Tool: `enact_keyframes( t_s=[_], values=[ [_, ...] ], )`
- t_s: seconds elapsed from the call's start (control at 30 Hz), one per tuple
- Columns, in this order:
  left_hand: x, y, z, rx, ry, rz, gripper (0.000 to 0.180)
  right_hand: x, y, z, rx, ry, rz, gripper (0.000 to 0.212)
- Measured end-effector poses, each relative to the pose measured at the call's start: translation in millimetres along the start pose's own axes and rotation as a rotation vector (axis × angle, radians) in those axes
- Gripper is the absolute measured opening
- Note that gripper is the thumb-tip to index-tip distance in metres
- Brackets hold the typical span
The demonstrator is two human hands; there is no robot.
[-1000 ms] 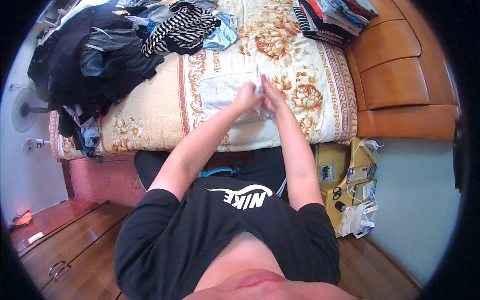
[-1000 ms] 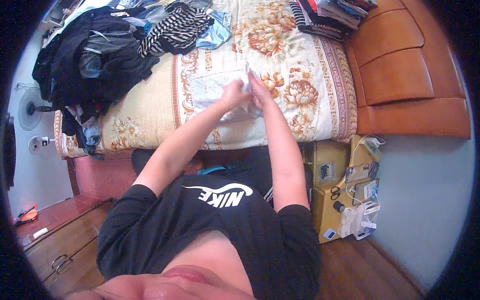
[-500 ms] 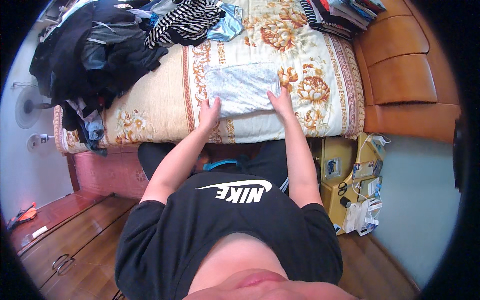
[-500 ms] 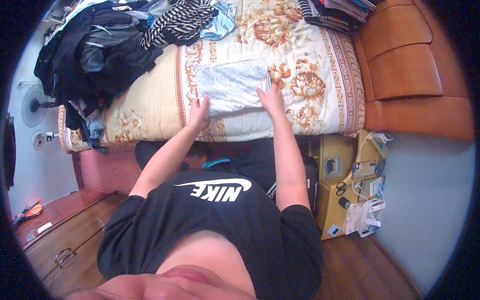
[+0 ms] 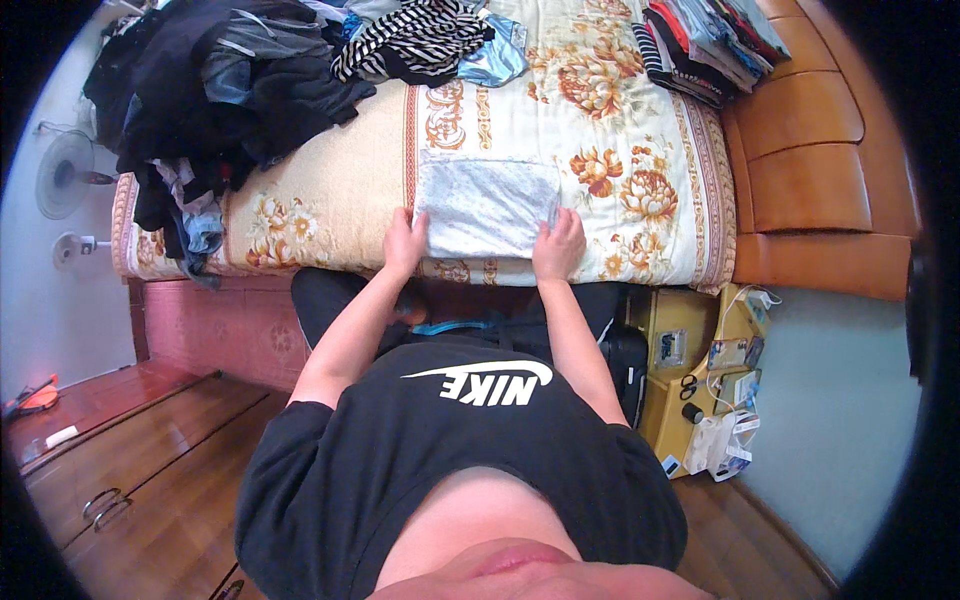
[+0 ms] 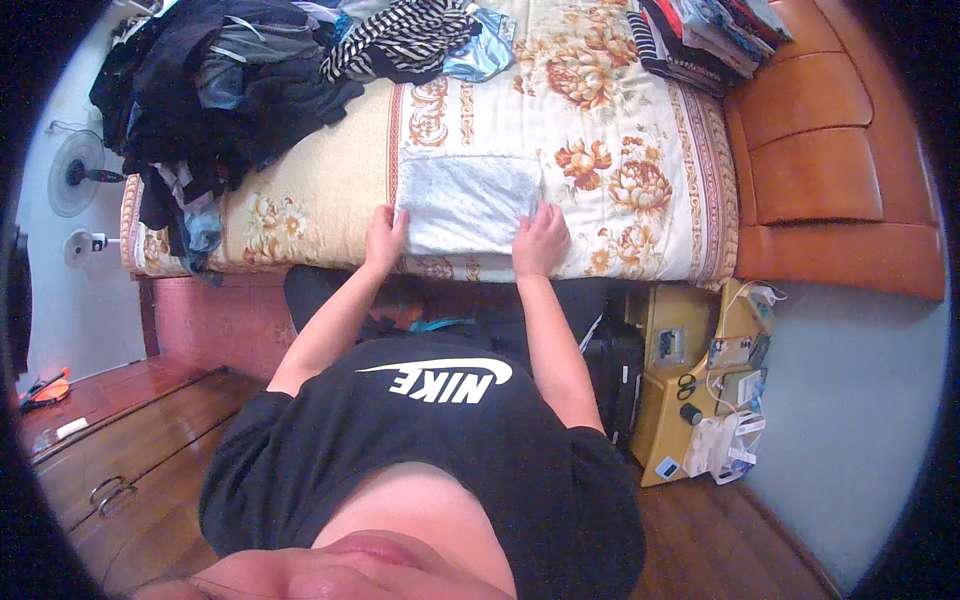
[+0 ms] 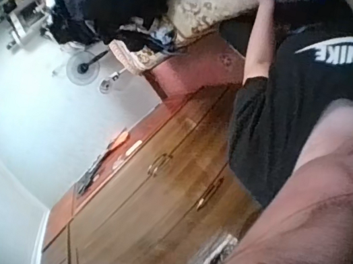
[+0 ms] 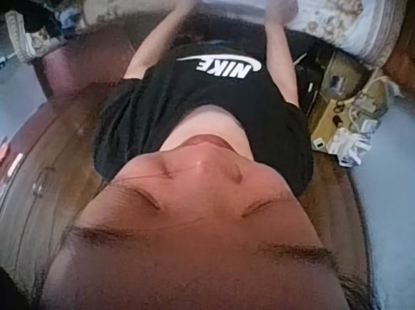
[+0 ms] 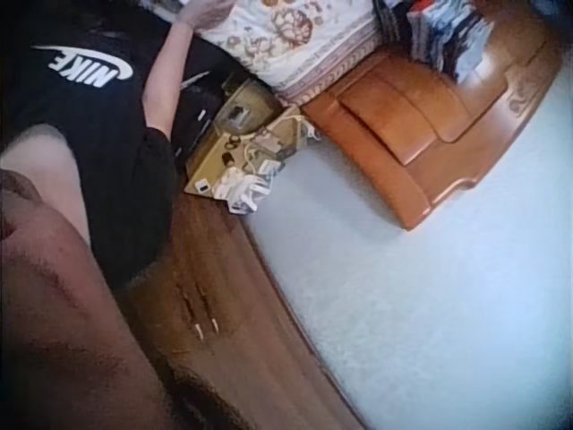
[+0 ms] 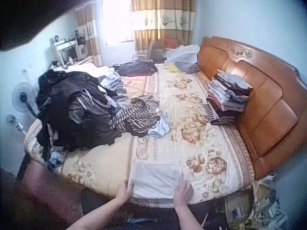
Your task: The person sits on the floor and folds several garments on a bed, including a light-colored cloth, a striped shirt, a gray patterned shirt, a floral shirt, and a blue floral shirt. Each item is smoothed, folded, and stacked on the bed.
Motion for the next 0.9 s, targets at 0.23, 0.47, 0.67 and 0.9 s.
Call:
enact_keyframes(
  t_s=[0.23,0.47,0.67,0.9],
  values=[
    [93.9,28.3,-3.2,-0.066,-0.080,-0.024,0.051,24.5,42.8,61.5,-0.144,-0.215,0.060,0.066],
    [114.9,28.4,50.0,-0.164,-0.359,0.024,0.051,77.9,54.7,14.7,0.244,0.214,0.066,0.067],
    [117.4,33.7,36.5,-0.553,-0.262,0.294,0.034,88.6,71.9,27.7,0.501,0.699,1.000,0.056],
    [142.3,-103.3,-88.7,-0.466,0.447,0.149,0.021,109.2,-22.4,114.9,0.988,0.179,1.078,0.040]
  ],
)
Point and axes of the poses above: each hand's wrist, its own x-axis towards the middle knuckle, its own y-axis out of the palm, z = x × y, the point moved 7 cm from there along x, towards the middle knuckle, and after that the axes turned 15 degrees about y, right-handed, at the moved point
